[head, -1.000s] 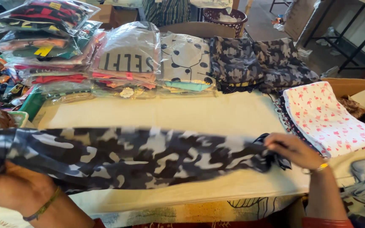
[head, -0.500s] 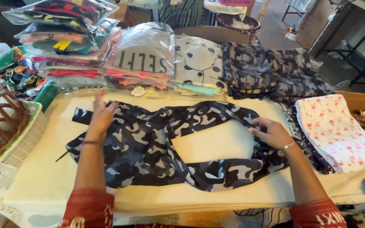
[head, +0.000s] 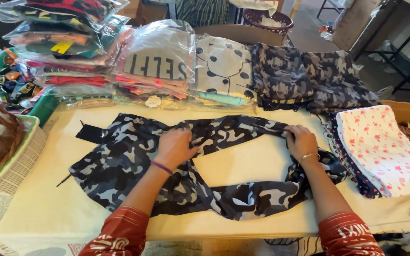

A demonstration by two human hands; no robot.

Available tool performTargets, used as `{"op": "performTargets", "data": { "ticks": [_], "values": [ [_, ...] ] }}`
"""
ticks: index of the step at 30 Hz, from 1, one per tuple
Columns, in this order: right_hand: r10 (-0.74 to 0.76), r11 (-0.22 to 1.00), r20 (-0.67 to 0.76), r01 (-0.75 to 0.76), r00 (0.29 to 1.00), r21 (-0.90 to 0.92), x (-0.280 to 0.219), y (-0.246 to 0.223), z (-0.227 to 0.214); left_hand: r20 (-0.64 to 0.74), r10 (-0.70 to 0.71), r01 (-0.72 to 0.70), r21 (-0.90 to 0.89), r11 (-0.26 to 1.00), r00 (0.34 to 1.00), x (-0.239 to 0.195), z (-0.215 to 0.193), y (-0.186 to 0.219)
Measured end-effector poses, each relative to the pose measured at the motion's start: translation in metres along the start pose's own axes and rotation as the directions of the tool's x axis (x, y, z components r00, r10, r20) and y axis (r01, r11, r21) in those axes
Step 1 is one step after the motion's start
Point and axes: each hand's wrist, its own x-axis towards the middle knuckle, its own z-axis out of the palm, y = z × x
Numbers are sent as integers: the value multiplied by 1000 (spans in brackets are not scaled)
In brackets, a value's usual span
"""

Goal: Folding various items of clothing, including a pink patterned garment and camo-patterned leggings on a table.

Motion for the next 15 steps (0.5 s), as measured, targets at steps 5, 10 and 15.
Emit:
{"op": "performTargets", "data": {
  "ticks": [5,10,15],
  "values": [
    [-30,1000,-220,28,975,-10,-4,4,-7,50,33,-27,-111,993,998,-5,37,-44],
    [13,976,-163,23,986,218,0,-4,-41,531,442,330,-827,454,723,-18,-45,-30],
    [-172,982,193,151,966,117,-5,17,-32,223,427,-96,-787,609,876,-10,-11,-81]
  ]
}}
